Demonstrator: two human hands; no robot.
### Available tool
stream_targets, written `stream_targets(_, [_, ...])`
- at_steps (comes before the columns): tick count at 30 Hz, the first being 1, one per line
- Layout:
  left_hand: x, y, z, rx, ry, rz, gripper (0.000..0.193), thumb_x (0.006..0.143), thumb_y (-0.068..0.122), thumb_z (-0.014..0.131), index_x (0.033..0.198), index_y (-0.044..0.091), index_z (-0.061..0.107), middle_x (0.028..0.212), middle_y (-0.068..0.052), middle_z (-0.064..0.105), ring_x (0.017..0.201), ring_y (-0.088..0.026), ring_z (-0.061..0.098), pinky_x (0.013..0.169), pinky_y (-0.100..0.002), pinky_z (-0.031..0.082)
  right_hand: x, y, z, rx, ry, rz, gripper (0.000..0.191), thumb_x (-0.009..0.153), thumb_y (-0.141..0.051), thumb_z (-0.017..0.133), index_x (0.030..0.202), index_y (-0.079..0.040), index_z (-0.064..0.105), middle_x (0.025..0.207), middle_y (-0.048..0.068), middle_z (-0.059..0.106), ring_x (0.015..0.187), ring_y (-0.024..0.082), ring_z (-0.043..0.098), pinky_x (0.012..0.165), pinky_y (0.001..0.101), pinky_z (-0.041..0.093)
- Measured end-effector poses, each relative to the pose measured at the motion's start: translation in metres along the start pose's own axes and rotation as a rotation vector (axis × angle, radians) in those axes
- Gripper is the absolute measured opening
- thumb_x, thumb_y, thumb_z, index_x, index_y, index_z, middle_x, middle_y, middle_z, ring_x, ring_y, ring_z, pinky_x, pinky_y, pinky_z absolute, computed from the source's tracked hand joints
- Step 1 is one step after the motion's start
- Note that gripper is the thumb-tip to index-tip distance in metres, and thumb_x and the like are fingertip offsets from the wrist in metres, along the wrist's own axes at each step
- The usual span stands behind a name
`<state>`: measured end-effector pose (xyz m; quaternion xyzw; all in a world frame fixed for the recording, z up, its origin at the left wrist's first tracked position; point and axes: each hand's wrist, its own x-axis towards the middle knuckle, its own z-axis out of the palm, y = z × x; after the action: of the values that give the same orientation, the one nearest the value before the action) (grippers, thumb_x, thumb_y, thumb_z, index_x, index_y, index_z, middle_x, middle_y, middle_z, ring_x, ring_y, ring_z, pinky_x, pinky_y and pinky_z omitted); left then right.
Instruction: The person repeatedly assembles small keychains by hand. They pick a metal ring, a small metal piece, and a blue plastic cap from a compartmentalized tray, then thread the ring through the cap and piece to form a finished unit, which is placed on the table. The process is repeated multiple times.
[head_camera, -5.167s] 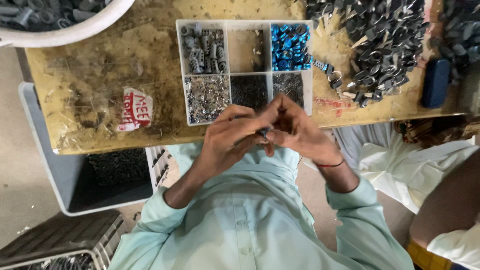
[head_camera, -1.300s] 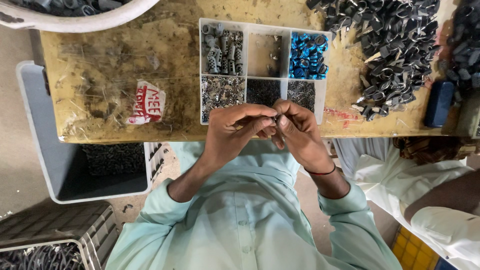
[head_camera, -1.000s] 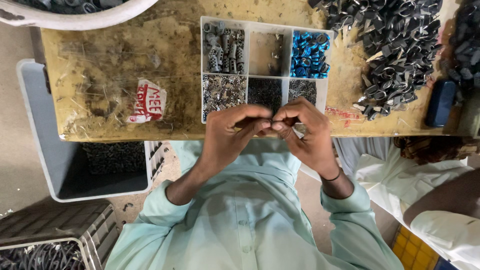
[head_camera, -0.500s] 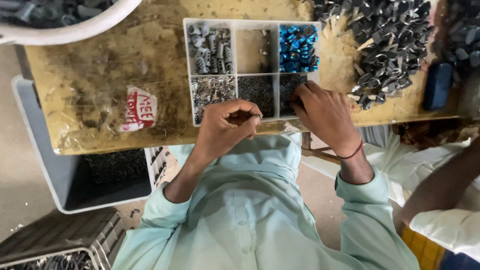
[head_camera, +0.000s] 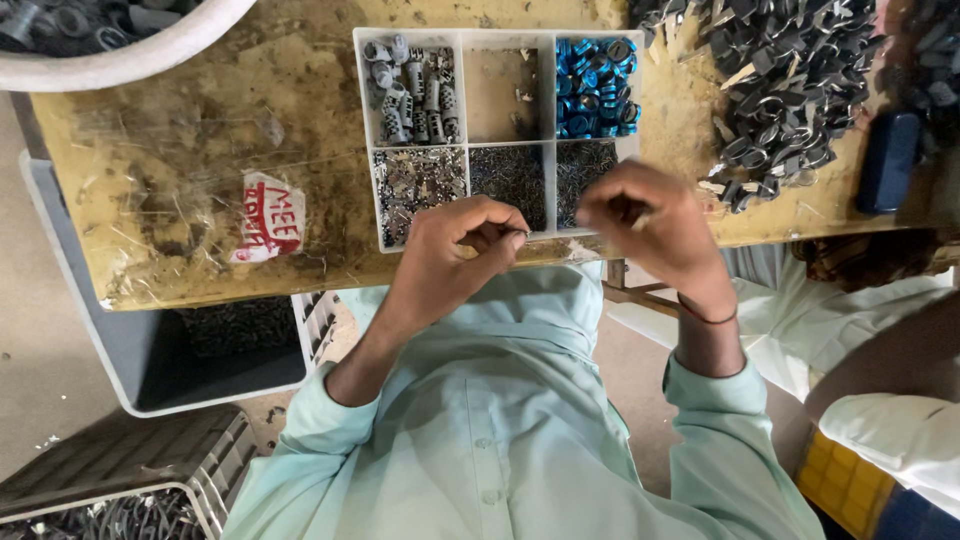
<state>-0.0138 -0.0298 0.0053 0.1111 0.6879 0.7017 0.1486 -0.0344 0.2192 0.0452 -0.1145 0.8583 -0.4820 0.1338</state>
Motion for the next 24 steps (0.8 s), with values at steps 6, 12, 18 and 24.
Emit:
stream_targets(6, [-0.001, 0.011, 0.006, -0.031, -0.045, 0.031, 0.011, 0.1, 0.002, 0.066, 0.111, -0.001, 0.068, 0.101, -0.006, 0.07, 0.086, -0.012, 0.074, 0.07, -0.024, 0.063, -0.013, -0.017, 0.023, -0.021, -0.017, -0.131, 0.017, 0.083, 0.002, 0.084, 0.094, -0.003, 0.072, 0.088, 0.006, 0.07, 0.073, 0.012, 0.066, 0.062, 0.0254, 0.051])
stream_targets(12, [-0.006, 0.014, 0.0, -0.081, -0.053, -0.03, 0.01, 0.1, 0.001, 0.067, 0.11, -0.002, 0.068, 0.099, -0.007, 0.07, 0.081, -0.01, 0.073, 0.069, -0.023, 0.063, -0.012, -0.013, 0.029, 0.096, -0.007, -0.149, 0.017, 0.086, 0.002, 0.083, 0.097, -0.003, 0.071, 0.092, 0.006, 0.071, 0.077, 0.013, 0.066, 0.066, 0.0255, 0.052])
stream_targets(18, [-0.006, 0.005, 0.004, -0.294, 0.008, 0.059, 0.009, 0.102, 0.0, 0.068, 0.11, -0.004, 0.069, 0.103, -0.006, 0.068, 0.082, -0.008, 0.069, 0.068, -0.022, 0.061, -0.02, -0.015, 0.046, -0.01, 0.24, -0.274, 0.022, 0.086, 0.0, 0.086, 0.102, -0.003, 0.071, 0.099, 0.009, 0.073, 0.09, 0.019, 0.071, 0.078, 0.0296, 0.058])
stream_targets(24, [-0.009, 0.0, -0.006, -0.095, -0.089, -0.037, 0.01, 0.095, 0.002, 0.072, 0.104, -0.003, 0.073, 0.087, -0.003, 0.073, 0.065, -0.005, 0.066, 0.052, -0.02, 0.052, -0.021, -0.011, 0.034, -0.058, 0.076, -0.39, 0.022, 0.086, 0.002, 0.082, 0.106, -0.005, 0.076, 0.105, 0.011, 0.076, 0.095, 0.023, 0.078, 0.083, 0.0304, 0.064])
